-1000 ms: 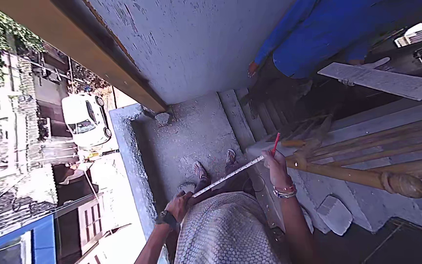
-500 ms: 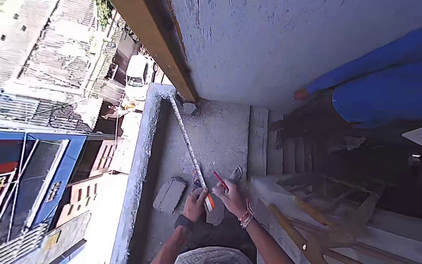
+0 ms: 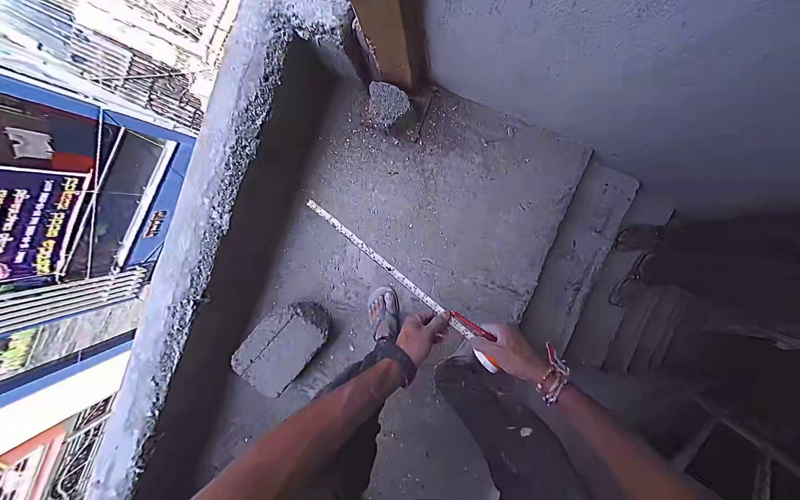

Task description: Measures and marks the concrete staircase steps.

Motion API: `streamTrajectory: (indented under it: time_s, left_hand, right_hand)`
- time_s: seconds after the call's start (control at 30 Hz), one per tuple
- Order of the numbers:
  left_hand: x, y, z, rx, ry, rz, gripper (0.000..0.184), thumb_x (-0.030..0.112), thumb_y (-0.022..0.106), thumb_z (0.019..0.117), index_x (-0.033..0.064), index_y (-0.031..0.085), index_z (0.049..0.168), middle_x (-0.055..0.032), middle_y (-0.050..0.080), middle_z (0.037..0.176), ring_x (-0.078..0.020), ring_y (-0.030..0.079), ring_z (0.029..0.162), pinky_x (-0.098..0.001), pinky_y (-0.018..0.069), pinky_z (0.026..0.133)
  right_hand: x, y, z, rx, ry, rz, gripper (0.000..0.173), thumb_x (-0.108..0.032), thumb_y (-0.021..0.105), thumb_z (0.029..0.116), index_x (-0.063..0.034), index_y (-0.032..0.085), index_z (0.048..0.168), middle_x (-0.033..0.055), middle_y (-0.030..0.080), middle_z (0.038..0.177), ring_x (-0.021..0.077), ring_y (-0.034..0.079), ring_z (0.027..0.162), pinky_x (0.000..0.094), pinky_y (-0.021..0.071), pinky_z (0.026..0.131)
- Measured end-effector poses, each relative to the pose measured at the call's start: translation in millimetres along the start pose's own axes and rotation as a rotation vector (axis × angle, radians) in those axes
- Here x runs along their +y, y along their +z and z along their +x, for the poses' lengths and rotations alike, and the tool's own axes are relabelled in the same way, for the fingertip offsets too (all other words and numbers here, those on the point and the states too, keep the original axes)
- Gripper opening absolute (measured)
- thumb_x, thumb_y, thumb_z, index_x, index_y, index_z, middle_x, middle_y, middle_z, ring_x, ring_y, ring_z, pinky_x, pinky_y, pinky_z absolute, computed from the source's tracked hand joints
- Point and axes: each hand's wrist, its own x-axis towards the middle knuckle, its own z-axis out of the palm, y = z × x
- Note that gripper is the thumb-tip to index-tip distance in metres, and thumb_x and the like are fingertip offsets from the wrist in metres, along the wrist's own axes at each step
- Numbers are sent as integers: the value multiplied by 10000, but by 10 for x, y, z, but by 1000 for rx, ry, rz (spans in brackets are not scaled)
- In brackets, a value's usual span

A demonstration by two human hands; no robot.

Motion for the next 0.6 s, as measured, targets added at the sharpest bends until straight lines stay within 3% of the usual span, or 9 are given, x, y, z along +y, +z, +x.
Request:
streamTrajectory:
  time_s: [0.2, 0.33, 0.47, 0.5, 0.6]
  left_hand:
    - [-148, -384, 1782, -145, 73, 77, 136, 104, 622, 1030, -13, 685, 1053, -27, 713, 901, -83, 684, 780, -266, 579, 743]
    - [-398, -486, 2332, -87, 88, -1, 202, 101, 540, 1070, -14, 679, 977, -53, 746, 881, -114, 713, 745, -276, 599, 718]
    - [-533, -559, 2352, 34, 144, 94, 268, 129, 474, 1096, 27, 682, 961, -39, 765, 864, -124, 728, 738, -276, 605, 679]
    - [-443, -594, 2408, 49, 223, 100, 272, 152, 466, 1097, 41, 691, 992, -33, 765, 861, -123, 727, 738, -273, 602, 666]
    - [-253, -717, 2642, -57, 413, 35, 280, 269, 459, 1093, 133, 702, 1064, 24, 768, 903, -88, 736, 788, -268, 620, 689]
  right_hand:
    - [890, -234, 1422, 84, 20, -170, 457, -471, 551, 1012, -47, 607, 850, 84, 527, 732, 247, 549, 708, 472, 437, 680]
    - [1182, -303, 2127, 60, -69, -232, 491, -491, 529, 1031, -34, 630, 884, 100, 548, 737, 261, 561, 715, 483, 444, 690]
    - [1509, -291, 2051, -45, -33, -286, 493, -479, 542, 1046, -5, 648, 966, 142, 594, 831, 291, 592, 805, 516, 463, 753]
    - [1521, -430, 1994, -8, -35, -301, 484, -474, 552, 1047, -7, 659, 981, 144, 610, 846, 288, 604, 819, 518, 472, 766]
    - [1719, -910, 1575, 219, -76, -339, 431, -442, 604, 1028, -50, 657, 857, 79, 580, 741, 227, 575, 709, 467, 458, 679]
